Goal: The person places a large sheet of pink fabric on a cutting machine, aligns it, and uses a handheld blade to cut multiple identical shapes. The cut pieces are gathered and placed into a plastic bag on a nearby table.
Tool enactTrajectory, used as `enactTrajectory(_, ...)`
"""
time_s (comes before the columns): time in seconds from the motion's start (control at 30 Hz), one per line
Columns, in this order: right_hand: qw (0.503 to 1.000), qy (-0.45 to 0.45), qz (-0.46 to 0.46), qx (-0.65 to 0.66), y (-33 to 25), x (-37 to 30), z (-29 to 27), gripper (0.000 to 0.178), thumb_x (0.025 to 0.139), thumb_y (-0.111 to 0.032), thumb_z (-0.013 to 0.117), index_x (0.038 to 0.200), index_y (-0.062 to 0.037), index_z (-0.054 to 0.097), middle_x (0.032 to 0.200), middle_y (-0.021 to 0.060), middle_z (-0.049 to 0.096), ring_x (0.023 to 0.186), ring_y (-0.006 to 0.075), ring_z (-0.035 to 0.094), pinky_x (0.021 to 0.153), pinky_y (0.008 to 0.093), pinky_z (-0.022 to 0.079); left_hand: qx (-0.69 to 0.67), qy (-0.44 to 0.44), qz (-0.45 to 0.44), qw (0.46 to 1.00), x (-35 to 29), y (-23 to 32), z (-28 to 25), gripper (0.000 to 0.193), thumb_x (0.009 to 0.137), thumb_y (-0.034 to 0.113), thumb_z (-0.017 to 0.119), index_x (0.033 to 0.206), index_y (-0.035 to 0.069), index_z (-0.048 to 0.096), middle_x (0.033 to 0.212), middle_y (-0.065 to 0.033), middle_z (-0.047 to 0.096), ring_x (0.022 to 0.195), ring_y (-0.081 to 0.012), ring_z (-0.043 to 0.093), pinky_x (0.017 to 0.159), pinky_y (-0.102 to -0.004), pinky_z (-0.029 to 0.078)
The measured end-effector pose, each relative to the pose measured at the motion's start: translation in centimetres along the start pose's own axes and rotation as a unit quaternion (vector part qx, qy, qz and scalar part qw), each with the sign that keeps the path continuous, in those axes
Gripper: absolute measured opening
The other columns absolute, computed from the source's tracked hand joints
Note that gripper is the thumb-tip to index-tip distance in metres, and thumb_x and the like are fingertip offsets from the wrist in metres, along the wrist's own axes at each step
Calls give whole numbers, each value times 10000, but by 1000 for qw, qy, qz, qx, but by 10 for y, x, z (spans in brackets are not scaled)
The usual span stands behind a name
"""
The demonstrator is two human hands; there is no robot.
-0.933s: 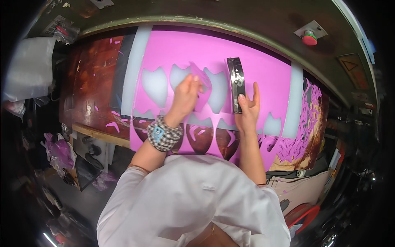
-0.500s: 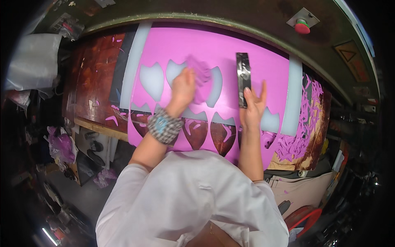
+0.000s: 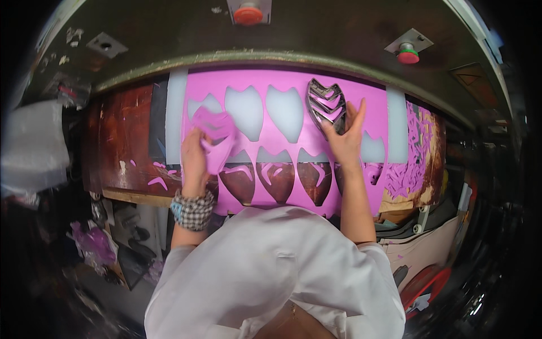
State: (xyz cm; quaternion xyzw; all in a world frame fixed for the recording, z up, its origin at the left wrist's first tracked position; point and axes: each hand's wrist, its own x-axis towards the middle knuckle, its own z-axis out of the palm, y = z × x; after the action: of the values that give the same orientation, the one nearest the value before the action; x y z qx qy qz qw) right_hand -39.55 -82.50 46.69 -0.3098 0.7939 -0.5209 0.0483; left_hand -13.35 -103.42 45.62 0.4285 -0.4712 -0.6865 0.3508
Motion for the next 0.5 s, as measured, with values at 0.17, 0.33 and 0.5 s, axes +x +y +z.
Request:
enactTrajectory(0.17, 963, 249, -59, -90, -25, 104, -30, 738, 930, -224, 566, 1474, 11, 125, 1400, 268, 344, 1298, 337, 366, 1068, 409, 290, 37, 2, -7, 999, 9, 5, -47, 229, 997, 205, 413, 850, 69, 525, 742, 17, 500, 655, -74, 434, 606, -231, 364)
enactTrajectory(0.33, 910, 298, -91, -274, -47, 175, -40, 1019, 909, -567, 443, 1376, 208, -24, 1439, 420, 45, 1381, 496, 52, 1146, 490, 66, 480, 98, 110, 865, 16, 3, -48, 246, 969, 196, 430, 925, -17, 543, 856, -191, 567, 803, -371, 564, 697, -427, 444)
enactTrajectory(0.5, 911, 318, -106, -239, -23, 169, -34, 1093, 870, -600, 497, 1376, 196, -54, 1433, 416, 37, 1374, 498, 58, 1139, 511, 76, 586, 133, 236, 764, 52, -19, -21, 223, 937, 188, 460, 892, -21, 525, 850, -221, 573, 775, -423, 545, 677, -497, 408)
